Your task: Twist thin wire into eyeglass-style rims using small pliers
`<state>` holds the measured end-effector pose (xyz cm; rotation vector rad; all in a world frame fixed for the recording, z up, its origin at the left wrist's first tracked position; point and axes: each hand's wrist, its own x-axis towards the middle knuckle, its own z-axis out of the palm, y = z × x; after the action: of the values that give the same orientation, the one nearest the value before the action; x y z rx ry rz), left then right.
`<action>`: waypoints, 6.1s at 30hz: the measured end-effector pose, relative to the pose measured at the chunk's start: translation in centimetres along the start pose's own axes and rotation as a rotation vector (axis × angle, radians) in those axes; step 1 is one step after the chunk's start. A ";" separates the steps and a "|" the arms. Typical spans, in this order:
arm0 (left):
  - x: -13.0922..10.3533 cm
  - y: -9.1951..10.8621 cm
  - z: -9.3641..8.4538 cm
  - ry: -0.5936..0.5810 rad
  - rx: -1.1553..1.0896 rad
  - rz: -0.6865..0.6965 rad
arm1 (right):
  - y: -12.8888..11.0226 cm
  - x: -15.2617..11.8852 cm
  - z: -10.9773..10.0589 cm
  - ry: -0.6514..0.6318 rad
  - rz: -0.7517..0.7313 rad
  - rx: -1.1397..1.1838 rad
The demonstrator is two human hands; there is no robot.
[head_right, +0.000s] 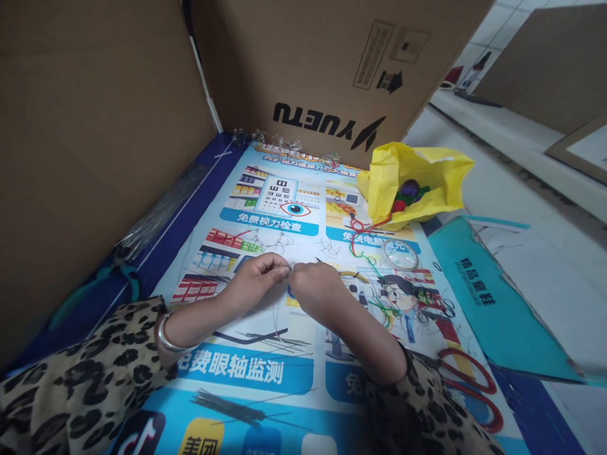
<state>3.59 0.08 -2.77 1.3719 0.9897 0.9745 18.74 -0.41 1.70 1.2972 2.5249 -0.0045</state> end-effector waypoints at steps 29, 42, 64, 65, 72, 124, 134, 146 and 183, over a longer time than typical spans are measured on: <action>0.1 -0.4 0.0 -0.005 0.002 0.026 | 1.1 -0.7 -1.6 -0.039 0.091 0.070; 0.1 -0.3 0.1 0.006 -0.008 0.014 | -0.1 0.1 -0.3 -0.035 0.061 -0.063; 0.2 -0.5 0.1 0.000 -0.004 0.034 | -0.1 0.0 -0.4 -0.031 0.115 -0.001; 0.2 -0.5 0.1 0.000 -0.004 0.034 | -0.2 0.0 -0.3 -0.018 0.107 -0.005; 0.2 -0.4 0.1 -0.003 -0.013 0.032 | -0.2 0.2 0.1 0.049 0.129 0.088; 0.1 -0.2 0.0 -0.013 0.035 0.026 | 0.8 0.2 0.6 0.019 0.023 -0.053; 0.1 -0.2 0.0 -0.025 0.079 0.037 | 2.1 -0.5 -0.1 0.215 0.017 0.419; -0.5 0.8 0.0 -0.176 0.053 0.060 | 3.0 -0.5 3.3 0.290 0.086 1.782; -0.6 0.9 0.0 -0.186 0.041 0.040 | 2.4 -0.1 3.4 0.348 0.077 1.783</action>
<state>3.45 -0.52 -1.84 1.4927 0.8491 0.8435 21.60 0.47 -1.24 1.8140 2.3398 -2.6029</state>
